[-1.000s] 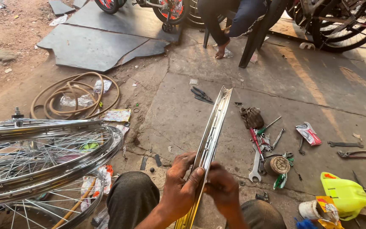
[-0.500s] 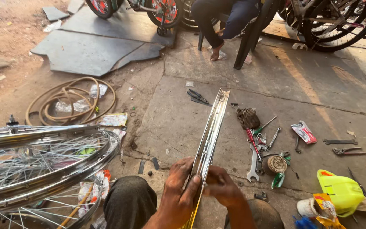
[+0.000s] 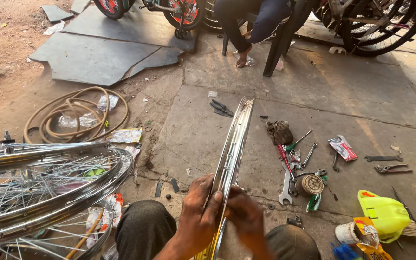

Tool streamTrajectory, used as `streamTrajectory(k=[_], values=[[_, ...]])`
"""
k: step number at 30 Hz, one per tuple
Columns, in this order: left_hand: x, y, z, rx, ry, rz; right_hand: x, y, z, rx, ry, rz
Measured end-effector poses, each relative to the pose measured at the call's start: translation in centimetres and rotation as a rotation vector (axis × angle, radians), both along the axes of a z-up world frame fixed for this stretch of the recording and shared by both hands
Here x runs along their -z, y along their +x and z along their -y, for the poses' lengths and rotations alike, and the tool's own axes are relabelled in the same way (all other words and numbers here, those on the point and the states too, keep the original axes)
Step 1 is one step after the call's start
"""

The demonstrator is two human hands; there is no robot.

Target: The person holds a bicycle rim and repeatedly rubs a small abrasive object along its inner channel. The person continues this rubbing motion along the length of the rim without changing tools or position.

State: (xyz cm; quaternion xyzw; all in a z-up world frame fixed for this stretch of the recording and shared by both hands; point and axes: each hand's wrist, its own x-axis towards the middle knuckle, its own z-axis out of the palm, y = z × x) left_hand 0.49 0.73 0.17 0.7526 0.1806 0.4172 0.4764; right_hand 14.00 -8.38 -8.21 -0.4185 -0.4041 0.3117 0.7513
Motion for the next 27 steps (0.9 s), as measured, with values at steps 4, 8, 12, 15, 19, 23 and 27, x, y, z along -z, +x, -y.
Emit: streamTrajectory(k=[4, 8, 12, 15, 19, 23, 27], values=[[0.1, 0.2, 0.1, -0.018, -0.097, -0.011, -1.2, 2.6, -0.6, -0.121, -0.119, 0.084], [0.7, 0.5, 0.3, -0.009, -0.063, 0.01, 0.6, -1.1, -2.5, 0.481, -0.215, 0.544], [1.1, 0.4, 0.0, -0.017, -0.051, 0.004, 0.9, -0.7, -3.3, 0.369, -0.153, 0.797], [1.1, 0.0, -0.1, -0.007, -0.042, 0.031, -0.6, 2.1, -2.5, -0.315, -0.106, 0.326], [1.0, 0.1, -0.1, -0.018, -0.038, 0.038, -2.7, 3.9, -1.5, -0.479, -0.265, -0.174], [1.0, -0.1, 0.0, -0.002, -0.011, 0.06, -2.8, 1.7, -1.7, -0.059, -0.147, 0.149], [0.4, 0.2, -0.2, -0.002, -0.078, 0.101, -2.7, -0.9, -3.6, 0.905, 0.265, 1.059]])
